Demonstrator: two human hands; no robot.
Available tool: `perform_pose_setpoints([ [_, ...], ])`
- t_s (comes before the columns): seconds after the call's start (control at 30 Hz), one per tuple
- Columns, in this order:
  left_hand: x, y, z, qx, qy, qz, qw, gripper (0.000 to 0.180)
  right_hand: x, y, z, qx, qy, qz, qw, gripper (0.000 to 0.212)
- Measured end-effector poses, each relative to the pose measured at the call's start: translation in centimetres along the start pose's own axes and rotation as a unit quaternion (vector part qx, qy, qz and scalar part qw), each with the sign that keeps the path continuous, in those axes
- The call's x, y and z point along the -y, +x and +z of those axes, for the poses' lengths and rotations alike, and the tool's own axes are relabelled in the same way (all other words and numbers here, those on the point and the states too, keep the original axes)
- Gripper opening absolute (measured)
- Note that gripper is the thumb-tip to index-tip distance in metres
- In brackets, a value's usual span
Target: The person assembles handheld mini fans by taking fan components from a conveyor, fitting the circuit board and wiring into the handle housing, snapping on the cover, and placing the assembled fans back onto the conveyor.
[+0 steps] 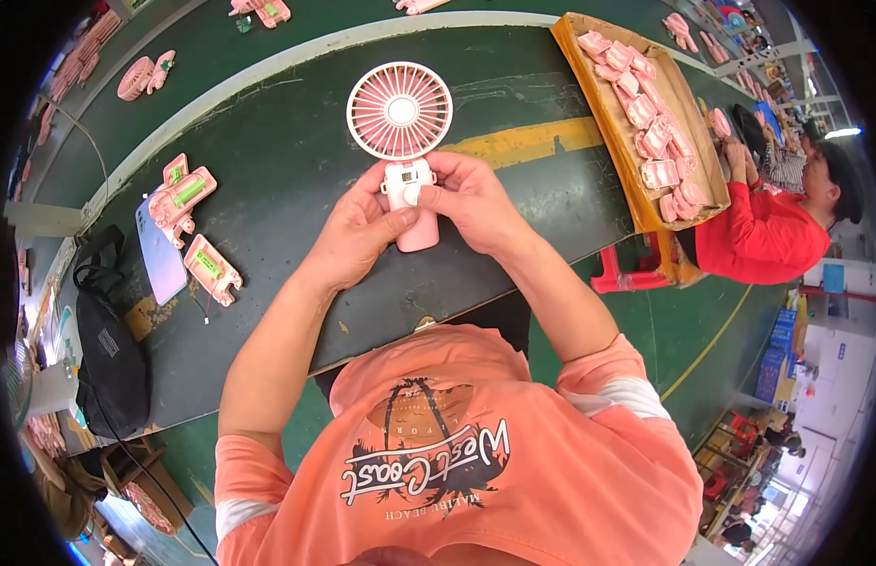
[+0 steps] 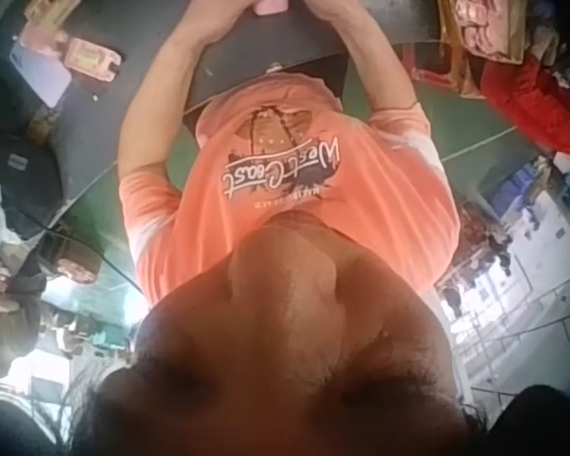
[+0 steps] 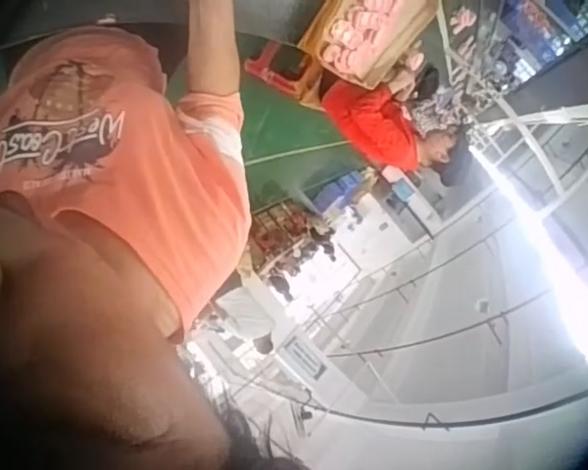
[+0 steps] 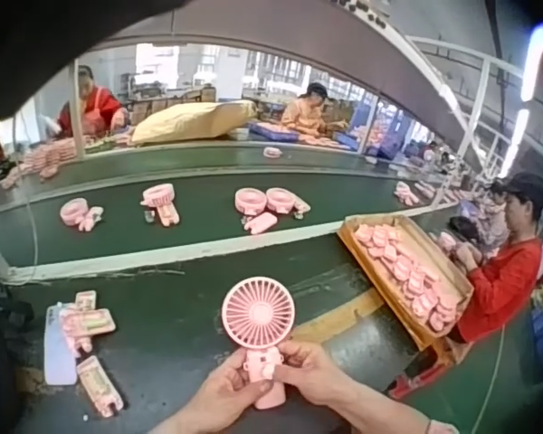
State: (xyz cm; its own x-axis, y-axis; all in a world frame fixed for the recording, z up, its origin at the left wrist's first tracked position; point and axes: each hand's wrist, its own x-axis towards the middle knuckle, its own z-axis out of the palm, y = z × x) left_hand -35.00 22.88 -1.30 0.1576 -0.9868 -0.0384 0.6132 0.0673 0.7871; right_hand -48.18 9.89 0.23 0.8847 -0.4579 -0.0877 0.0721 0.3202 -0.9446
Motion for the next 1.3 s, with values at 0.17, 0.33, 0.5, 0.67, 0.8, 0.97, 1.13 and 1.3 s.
perform_pose_setpoints([
  [0.17,-0.2,0.5,-0.8,0.006,0.005,-0.003,1.000,0.060,-0.2,0.8,0.1,0.001,0.035,-0.001,0.999,0.031],
  [0.33,-1.7,1.1,-0.7,0.011,-0.093,-0.050,0.994,0.080,2.5,4.2,-0.1,-0.033,-0.127,-0.014,0.991,0.033],
  [0.5,-1.2,1.7,-2.8,0.115,-0.161,-0.102,0.975,0.070,7.5,15.0,-1.2,-0.044,-0.333,-0.036,0.941,0.039],
  [0.67,-1.5,2.0,-2.4,0.139,-0.138,-0.176,0.965,0.060,7.2,26.2,-2.7,-0.156,-0.646,-0.218,0.715,0.029],
  [0.8,-1.6,2.1,-2.8,0.142,-0.143,-0.186,0.962,0.058,4.3,31.8,-3.7,-0.177,-0.670,-0.234,0.682,0.026],
  [0.97,-1.6,2.2,-3.3,0.131,-0.161,-0.200,0.957,0.055,2.1,34.1,-1.9,-0.209,-0.750,-0.282,0.561,0.023],
  [1.13,-1.8,2.3,-3.2,0.133,-0.174,-0.208,0.953,0.053,2.3,37.5,3.7,-0.108,-0.651,-0.351,0.664,0.028],
  [1.3,-1.8,2.3,-3.3,0.146,-0.189,-0.182,0.954,0.053,0.5,39.5,3.9,-0.113,-0.707,-0.333,0.613,0.027],
])
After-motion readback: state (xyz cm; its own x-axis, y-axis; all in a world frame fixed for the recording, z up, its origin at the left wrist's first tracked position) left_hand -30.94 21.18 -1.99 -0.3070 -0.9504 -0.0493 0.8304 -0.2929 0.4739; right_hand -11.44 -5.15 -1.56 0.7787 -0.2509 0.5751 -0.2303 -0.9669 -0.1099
